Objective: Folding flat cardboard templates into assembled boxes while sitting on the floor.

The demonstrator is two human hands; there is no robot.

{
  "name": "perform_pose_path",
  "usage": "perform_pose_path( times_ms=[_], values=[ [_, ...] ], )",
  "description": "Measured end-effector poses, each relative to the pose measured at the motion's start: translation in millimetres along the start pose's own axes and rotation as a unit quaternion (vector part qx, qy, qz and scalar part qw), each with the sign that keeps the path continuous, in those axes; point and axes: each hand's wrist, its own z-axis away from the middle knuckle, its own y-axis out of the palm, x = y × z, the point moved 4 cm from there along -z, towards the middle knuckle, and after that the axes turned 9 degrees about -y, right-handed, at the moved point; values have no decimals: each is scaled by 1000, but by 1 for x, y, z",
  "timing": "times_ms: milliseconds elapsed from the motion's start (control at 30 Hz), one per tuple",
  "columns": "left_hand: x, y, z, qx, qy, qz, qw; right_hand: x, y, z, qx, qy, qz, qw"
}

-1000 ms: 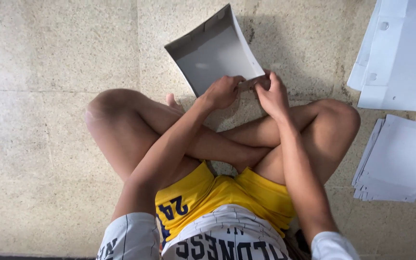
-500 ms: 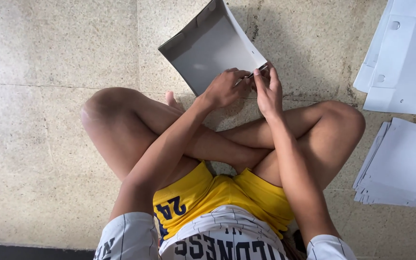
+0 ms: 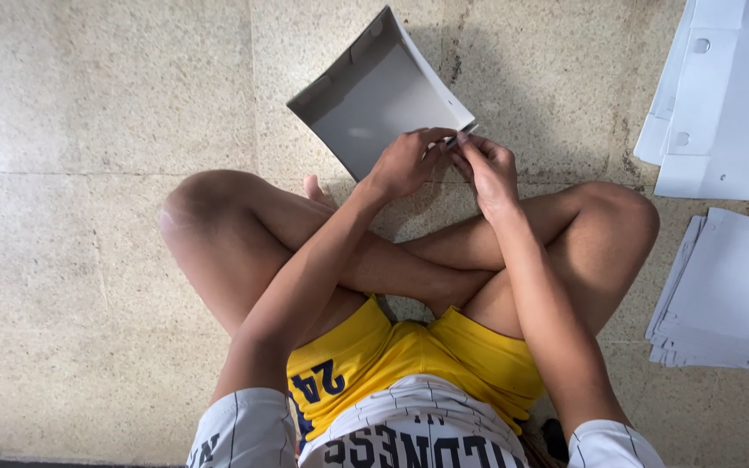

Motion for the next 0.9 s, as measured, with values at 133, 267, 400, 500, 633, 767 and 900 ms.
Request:
perform_pose_path(
  times_ms=[133,267,400,500,633,767,900],
  values=[
    [-2,1,1,21,-20,13,1000,9,3,0,0,42,-12,999],
    [-2,3,-2,19,-15,18,1000,16,5,1,-2,74,-9,997],
    [-10,-2,2,18,4,9,1000,10,2,-2,-11,83,-7,996],
    [-16,-4,5,20,2,10,1000,18,6,1,-18,83,-1,996],
    [-18,-4,4,22,-8,12,1000,18,6,0,-25,86,12,996],
    [-13,-3,3,22,-15,1,1000,14,5,-1,-23,91,22,995],
    [-17,-6,6,20,-8,8,1000,18,6,2,-18,90,25,995]
  ],
)
